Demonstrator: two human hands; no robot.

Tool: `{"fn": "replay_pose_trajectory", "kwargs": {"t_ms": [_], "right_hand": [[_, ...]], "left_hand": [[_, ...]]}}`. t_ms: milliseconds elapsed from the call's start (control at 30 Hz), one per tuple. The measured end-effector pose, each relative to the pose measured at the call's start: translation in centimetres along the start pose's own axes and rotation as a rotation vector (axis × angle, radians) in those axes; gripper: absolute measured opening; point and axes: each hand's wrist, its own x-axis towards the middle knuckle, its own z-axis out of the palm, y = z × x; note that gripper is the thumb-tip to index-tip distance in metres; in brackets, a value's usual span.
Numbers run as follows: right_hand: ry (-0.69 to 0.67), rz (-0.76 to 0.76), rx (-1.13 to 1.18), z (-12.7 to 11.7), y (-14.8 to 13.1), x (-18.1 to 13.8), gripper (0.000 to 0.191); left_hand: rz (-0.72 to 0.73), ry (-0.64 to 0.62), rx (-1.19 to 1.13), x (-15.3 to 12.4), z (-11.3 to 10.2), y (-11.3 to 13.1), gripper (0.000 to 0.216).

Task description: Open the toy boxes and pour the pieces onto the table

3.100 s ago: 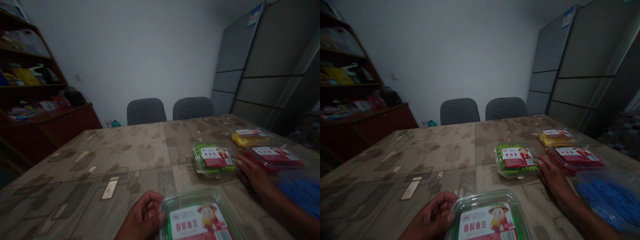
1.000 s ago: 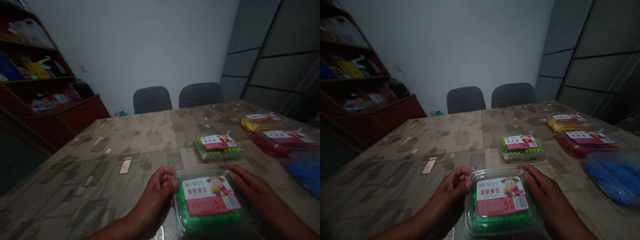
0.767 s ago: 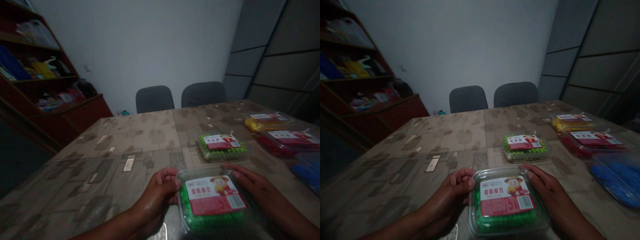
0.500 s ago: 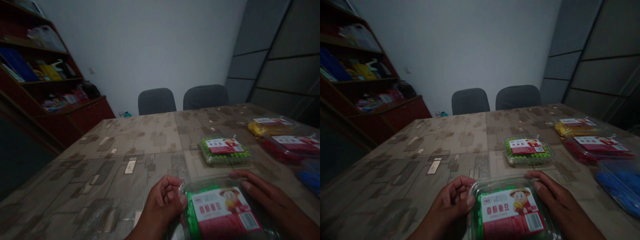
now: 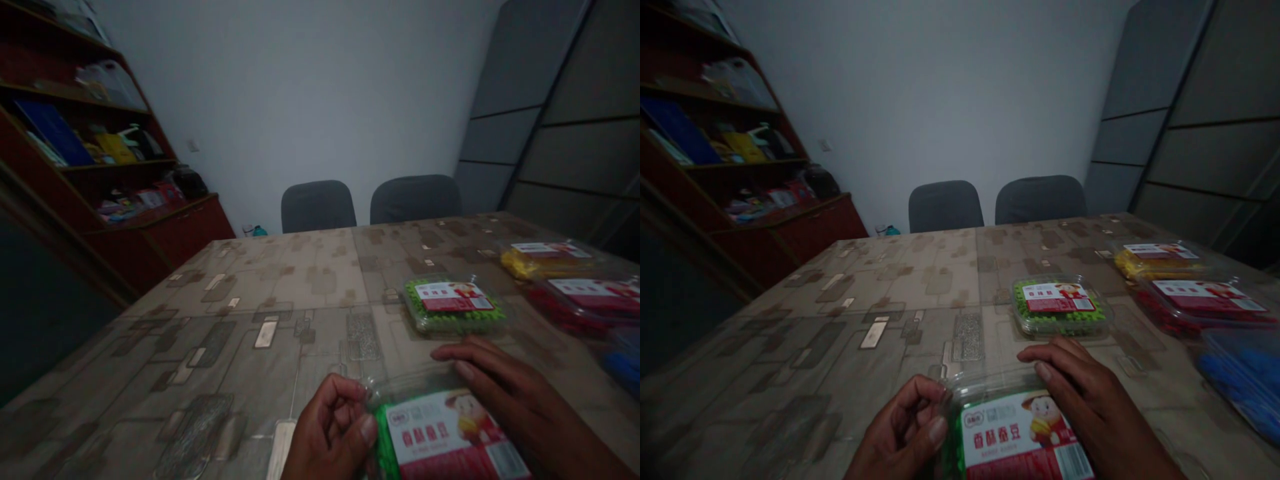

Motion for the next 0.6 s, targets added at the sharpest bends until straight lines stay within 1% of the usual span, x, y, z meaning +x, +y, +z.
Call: {"fn": "replay_pose_trajectory", "kwargs": {"t_ms": [133, 267, 333, 433, 600], "right_hand": [[0.021, 0.031, 0.008, 0.1, 0.7, 0.0, 0.036], [0.008, 0.021, -0.014, 0.3, 0.4, 0.1, 0.038], [-0.043, 0.038, -0.008, 0.3, 0.2, 0.0, 0.039], [-0.137, 0.074, 0.032, 0.1, 0.2, -0.6, 0.043], [-0.222, 0.091, 0.051, -0.1, 0.8, -1.2, 0.046]], "left_hand": [[0.012, -0.034, -0.061, -0.2, 0.0, 0.1, 0.053], [-0.061, -0.085, -0.116, -0.4, -0.2, 0.3, 0.063], [-0.085, -0.090, -0.110, -0.4, -0.3, 0.2, 0.064], [-0.069, -0.062, -0.086, -0.3, -0.5, -0.3, 0.063], [-0.074, -0.035, -0.086, 0.0, -0.8, -1.0, 0.060]]}}
